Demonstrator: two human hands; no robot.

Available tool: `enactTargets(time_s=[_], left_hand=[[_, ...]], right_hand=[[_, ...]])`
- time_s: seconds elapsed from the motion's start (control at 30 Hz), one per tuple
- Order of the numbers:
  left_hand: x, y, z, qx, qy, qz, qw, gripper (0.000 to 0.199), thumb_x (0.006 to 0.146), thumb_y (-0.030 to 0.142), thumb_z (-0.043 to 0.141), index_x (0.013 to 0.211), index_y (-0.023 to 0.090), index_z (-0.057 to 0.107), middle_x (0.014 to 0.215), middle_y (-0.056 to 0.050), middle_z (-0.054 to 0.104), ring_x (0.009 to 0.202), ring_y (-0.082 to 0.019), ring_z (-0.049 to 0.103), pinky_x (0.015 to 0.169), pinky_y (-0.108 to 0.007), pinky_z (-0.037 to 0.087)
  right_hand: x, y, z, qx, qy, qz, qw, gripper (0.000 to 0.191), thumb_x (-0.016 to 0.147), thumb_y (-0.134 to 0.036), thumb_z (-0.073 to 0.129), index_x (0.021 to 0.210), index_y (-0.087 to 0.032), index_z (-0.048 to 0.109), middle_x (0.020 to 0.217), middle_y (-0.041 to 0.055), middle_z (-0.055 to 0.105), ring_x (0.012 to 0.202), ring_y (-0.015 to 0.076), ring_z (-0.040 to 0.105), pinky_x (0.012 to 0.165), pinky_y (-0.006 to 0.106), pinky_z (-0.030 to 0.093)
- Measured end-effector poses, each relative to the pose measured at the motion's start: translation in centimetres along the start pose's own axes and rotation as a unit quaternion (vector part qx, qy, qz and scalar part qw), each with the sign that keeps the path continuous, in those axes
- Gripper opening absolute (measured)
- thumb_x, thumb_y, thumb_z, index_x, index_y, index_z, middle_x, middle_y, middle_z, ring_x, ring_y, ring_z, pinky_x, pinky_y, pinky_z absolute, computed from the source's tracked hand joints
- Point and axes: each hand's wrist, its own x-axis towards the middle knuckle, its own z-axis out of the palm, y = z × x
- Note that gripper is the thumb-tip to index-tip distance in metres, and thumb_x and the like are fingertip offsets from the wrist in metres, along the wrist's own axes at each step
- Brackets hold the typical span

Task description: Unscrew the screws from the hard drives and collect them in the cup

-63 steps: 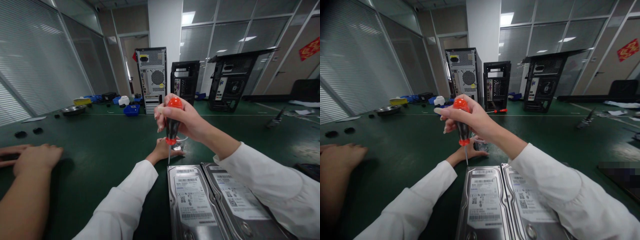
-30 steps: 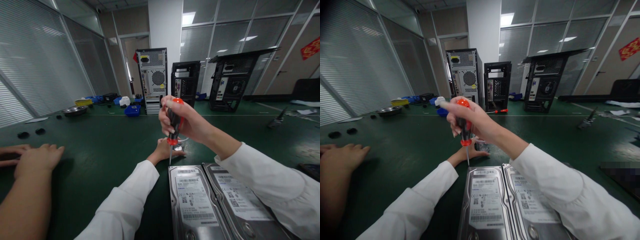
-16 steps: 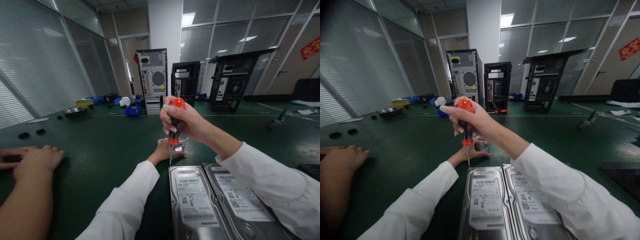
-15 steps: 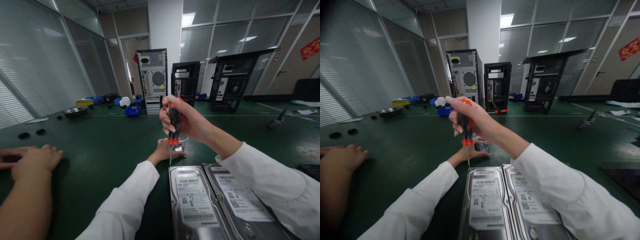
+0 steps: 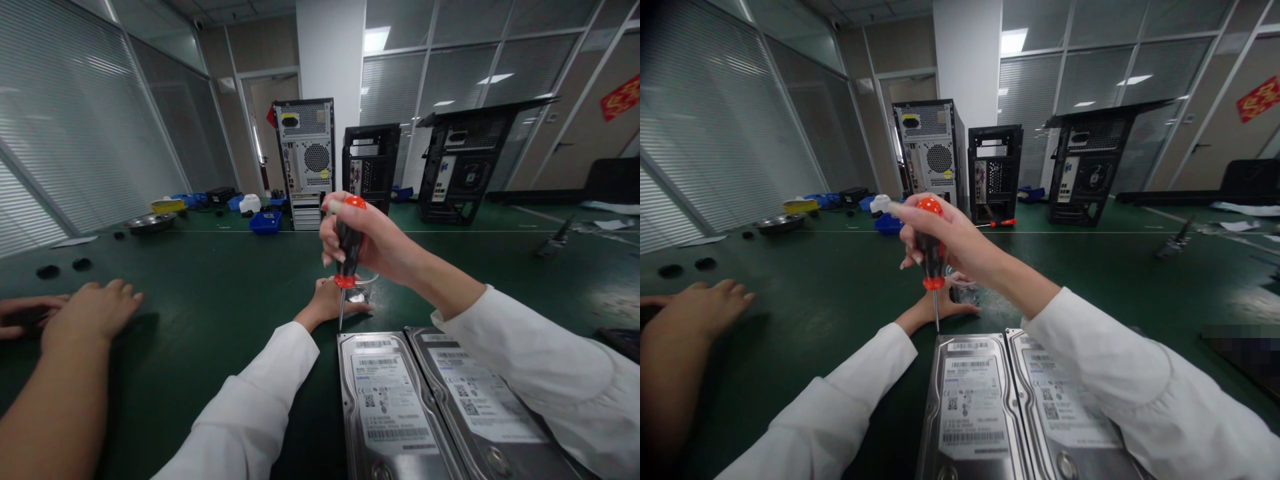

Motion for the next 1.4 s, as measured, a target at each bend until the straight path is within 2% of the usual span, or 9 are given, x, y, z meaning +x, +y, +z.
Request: enactTargets(time_s=[0.1, 0.3, 0.43, 0.53, 0.67, 0.8, 1.03, 1.17, 1.4], left_hand=[[0.02, -0.04, 0.03, -0.032, -0.001, -0.003, 0.999, 0.054, 0.064, 0.049, 0.089, 0.107, 0.024, 0.066, 0.118, -0.002, 0.062, 0.119, -0.027, 0.054, 0.108, -0.037, 0.044], [-0.08, 0.09, 0.04, -0.05, 0.008, 0.0, 0.999, 0.059, 0.063, 0.046, 0.09, 0.11, 0.023, 0.063, 0.118, -0.003, 0.062, 0.119, -0.027, 0.054, 0.108, -0.037, 0.043], [-0.16, 0.26, -0.06, -0.027, 0.0, -0.006, 1.0, 0.062, 0.065, 0.049, 0.088, 0.116, 0.024, 0.061, 0.119, -0.004, 0.061, 0.12, -0.028, 0.053, 0.107, -0.039, 0.044], [-0.12, 0.21, -0.02, -0.025, 0.0, -0.011, 1.0, 0.061, 0.065, 0.048, 0.088, 0.114, 0.024, 0.062, 0.118, -0.004, 0.062, 0.12, -0.028, 0.054, 0.107, -0.039, 0.044], [0.05, -0.08, 0.18, -0.049, 0.006, -0.009, 0.999, 0.052, 0.063, 0.045, 0.09, 0.104, 0.024, 0.065, 0.115, -0.001, 0.063, 0.117, -0.026, 0.055, 0.107, -0.038, 0.043], [0.06, -0.1, 0.18, -0.058, 0.008, -0.007, 0.998, 0.057, 0.062, 0.045, 0.091, 0.107, 0.024, 0.064, 0.113, -0.002, 0.063, 0.115, -0.026, 0.056, 0.107, -0.038, 0.043], [-0.15, 0.22, -0.01, -0.018, 0.004, -0.011, 1.0, 0.059, 0.065, 0.051, 0.088, 0.111, 0.024, 0.063, 0.112, -0.003, 0.064, 0.115, -0.028, 0.056, 0.106, -0.04, 0.044], [-0.06, 0.1, 0.09, -0.033, 0.006, -0.012, 0.999, 0.058, 0.063, 0.046, 0.09, 0.11, 0.025, 0.063, 0.117, -0.001, 0.062, 0.119, -0.027, 0.054, 0.106, -0.037, 0.045], [-0.11, 0.12, -0.04, -0.038, 0.005, 0.004, 0.999, 0.054, 0.065, 0.045, 0.089, 0.109, 0.024, 0.065, 0.12, -0.001, 0.062, 0.119, -0.026, 0.055, 0.106, -0.035, 0.044]], right_hand=[[-0.02, -0.22, -0.05, 0.012, 0.0, 0.019, 1.0, 0.033, 0.09, -0.046, 0.055, 0.102, -0.015, 0.058, 0.081, 0.0004, 0.059, 0.069, 0.011, 0.059, 0.072, 0.026, 0.057], [0.02, 0.01, -0.21, -0.007, 0.012, 0.024, 1.0, 0.027, 0.085, -0.036, 0.07, 0.097, -0.016, 0.057, 0.085, 0.0, 0.061, 0.076, 0.011, 0.064, 0.076, 0.026, 0.059], [0.01, 0.21, -0.13, -0.027, 0.007, -0.003, 1.0, 0.032, 0.081, -0.027, 0.076, 0.091, -0.02, 0.047, 0.076, -0.0045, 0.062, 0.061, 0.0086, 0.061, 0.061, 0.022, 0.055], [0.07, 0.07, 0.0, -0.027, 0.042, 0.003, 0.999, 0.03, 0.083, -0.034, 0.073, 0.094, -0.021, 0.049, 0.068, -0.0064, 0.056, 0.055, 0.0078, 0.055, 0.053, 0.018, 0.049], [0.23, -0.33, 0.1, 0.003, 0.074, 0.045, 0.996, 0.029, 0.088, -0.042, 0.06, 0.101, -0.016, 0.059, 0.08, -0.0001, 0.059, 0.067, 0.0115, 0.061, 0.065, 0.025, 0.057], [0.28, -0.21, -0.06, -0.017, 0.096, 0.039, 0.995, 0.026, 0.083, -0.036, 0.07, 0.095, -0.016, 0.058, 0.081, -0.0003, 0.061, 0.069, 0.0109, 0.063, 0.069, 0.024, 0.059], [0.02, 0.04, -0.39, -0.028, 0.05, -0.009, 0.998, 0.03, 0.083, -0.032, 0.073, 0.091, -0.02, 0.047, 0.066, -0.0073, 0.056, 0.056, 0.0068, 0.055, 0.057, 0.019, 0.052], [-0.01, -0.32, -0.34, 0.004, 0.025, 0.033, 0.999, 0.029, 0.088, -0.042, 0.06, 0.102, -0.017, 0.058, 0.081, -0.0008, 0.059, 0.069, 0.0109, 0.061, 0.07, 0.026, 0.058], [-0.01, -0.32, 0.07, -0.015, 0.003, 0.027, 1.0, 0.026, 0.084, -0.033, 0.073, 0.097, -0.016, 0.058, 0.089, 0.0001, 0.064, 0.08, 0.0107, 0.066, 0.082, 0.028, 0.06]])
